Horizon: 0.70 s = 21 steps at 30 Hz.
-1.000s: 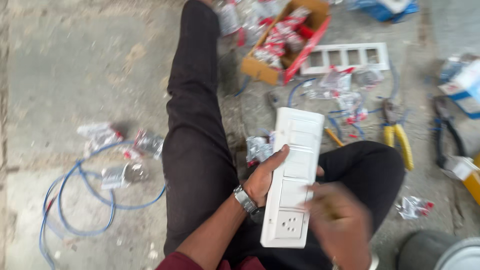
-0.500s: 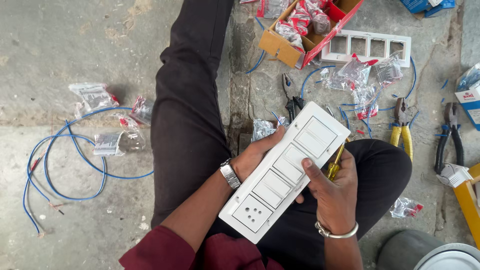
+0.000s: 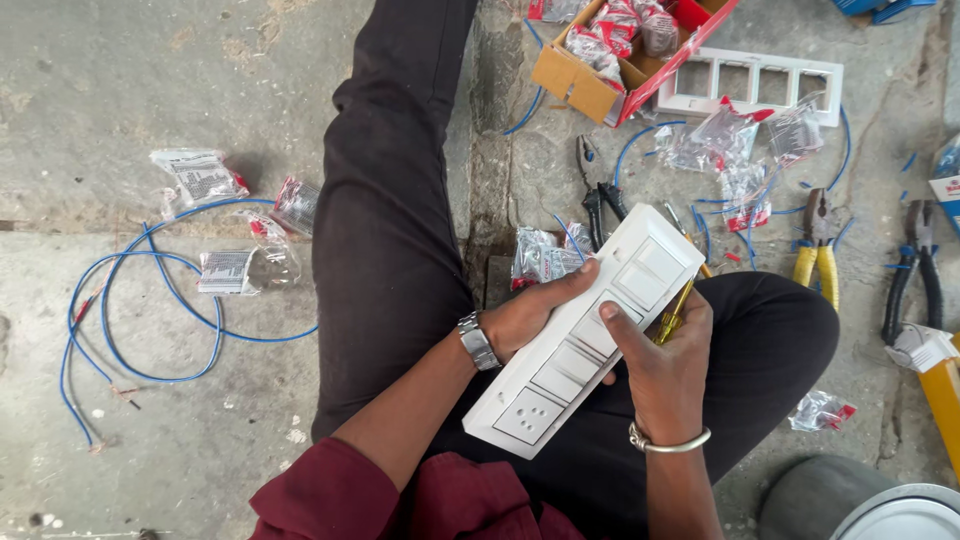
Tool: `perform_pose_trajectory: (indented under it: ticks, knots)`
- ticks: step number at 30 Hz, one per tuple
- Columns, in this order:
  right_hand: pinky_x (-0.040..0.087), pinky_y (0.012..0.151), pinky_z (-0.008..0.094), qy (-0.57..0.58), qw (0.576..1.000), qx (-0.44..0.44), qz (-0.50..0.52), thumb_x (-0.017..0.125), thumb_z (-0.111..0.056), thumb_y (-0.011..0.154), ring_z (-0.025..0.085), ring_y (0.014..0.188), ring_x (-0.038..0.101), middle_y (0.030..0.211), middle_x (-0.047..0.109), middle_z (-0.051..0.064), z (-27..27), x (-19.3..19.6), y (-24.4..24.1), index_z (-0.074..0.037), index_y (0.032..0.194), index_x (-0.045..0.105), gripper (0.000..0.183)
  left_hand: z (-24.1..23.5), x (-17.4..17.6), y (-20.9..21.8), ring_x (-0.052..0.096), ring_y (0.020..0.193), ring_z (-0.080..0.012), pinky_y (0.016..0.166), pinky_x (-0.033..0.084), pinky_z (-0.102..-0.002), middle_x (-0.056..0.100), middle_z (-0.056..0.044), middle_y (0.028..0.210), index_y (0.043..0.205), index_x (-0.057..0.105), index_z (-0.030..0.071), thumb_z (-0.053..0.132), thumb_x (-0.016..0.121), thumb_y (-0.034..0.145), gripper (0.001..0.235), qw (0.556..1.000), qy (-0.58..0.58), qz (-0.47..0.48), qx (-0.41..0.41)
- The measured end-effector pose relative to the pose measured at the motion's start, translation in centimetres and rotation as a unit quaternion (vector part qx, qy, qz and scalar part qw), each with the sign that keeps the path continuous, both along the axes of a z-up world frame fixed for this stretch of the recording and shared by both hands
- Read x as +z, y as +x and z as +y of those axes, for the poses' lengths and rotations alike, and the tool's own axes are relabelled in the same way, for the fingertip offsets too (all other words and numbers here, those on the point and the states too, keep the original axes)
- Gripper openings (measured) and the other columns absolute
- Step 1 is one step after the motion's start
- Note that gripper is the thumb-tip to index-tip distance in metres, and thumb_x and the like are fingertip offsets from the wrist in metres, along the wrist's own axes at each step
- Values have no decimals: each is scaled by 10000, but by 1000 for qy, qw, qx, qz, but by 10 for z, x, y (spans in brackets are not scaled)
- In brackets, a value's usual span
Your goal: The person sits on the floor and wires a multi-gang electrical switchboard. They use pliers to strip blue wires and a screwdriver to connect them to the terminals on the back of the switchboard. The person then attaches the front cover to the switchboard.
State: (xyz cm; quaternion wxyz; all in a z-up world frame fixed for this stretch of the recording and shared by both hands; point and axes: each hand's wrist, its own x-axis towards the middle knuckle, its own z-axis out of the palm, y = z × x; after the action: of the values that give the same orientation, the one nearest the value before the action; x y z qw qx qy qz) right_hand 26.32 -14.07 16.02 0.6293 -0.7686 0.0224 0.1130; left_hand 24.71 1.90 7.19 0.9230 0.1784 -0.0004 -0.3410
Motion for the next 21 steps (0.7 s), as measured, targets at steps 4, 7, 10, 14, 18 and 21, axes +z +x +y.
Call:
perform_pose_trajectory:
  ticks: [4,7,10,14,18,21]
  knots:
    - [537,681,222,69,997,8,28,810,-116,850,107,893,647,1097,649,119,-2,4,2,76,1357,412,673,2,-2,1,733,947,-392,804,623,-465,670,-254,1233,1520,462,-2,670,410,1068,812,998,-57,2,3]
    - [530,560,219,109,990,54,74,801,-109,831,115,812,662,1055,666,111,-8,11,2,35,1377,414,685,4,-4,0,718,1035,-345,869,618,-457,656,-253,1283,1527,469,-18,636,444,1088,787,996,-68,39,42]
    - [548,560,222,108,989,70,77,803,-91,821,112,837,685,1059,677,102,-10,14,0,32,1363,418,676,3,-5,1,706,1098,-295,907,613,-451,648,-233,1311,1518,471,-7,611,471,1067,766,994,-50,63,69]
    - [532,512,221,82,993,65,49,793,-90,824,113,805,696,1033,688,112,-8,12,0,25,1366,423,667,3,-6,5,712,1100,-283,886,605,-456,649,-241,1291,1487,474,-2,604,489,1037,755,994,-45,51,81]
    - [526,529,217,84,992,65,61,803,-95,826,109,796,682,1031,680,116,-6,9,0,41,1363,416,675,3,-8,2,694,1105,-265,907,586,-418,643,-249,1304,1499,483,-21,610,484,1061,768,996,-25,40,74]
    - [551,587,236,33,997,58,50,842,-123,787,127,830,680,1061,658,138,-9,7,0,59,1384,394,768,-3,-10,3,674,1127,-235,947,572,-383,635,-221,1318,1494,486,-17,610,475,1049,769,996,9,50,68]
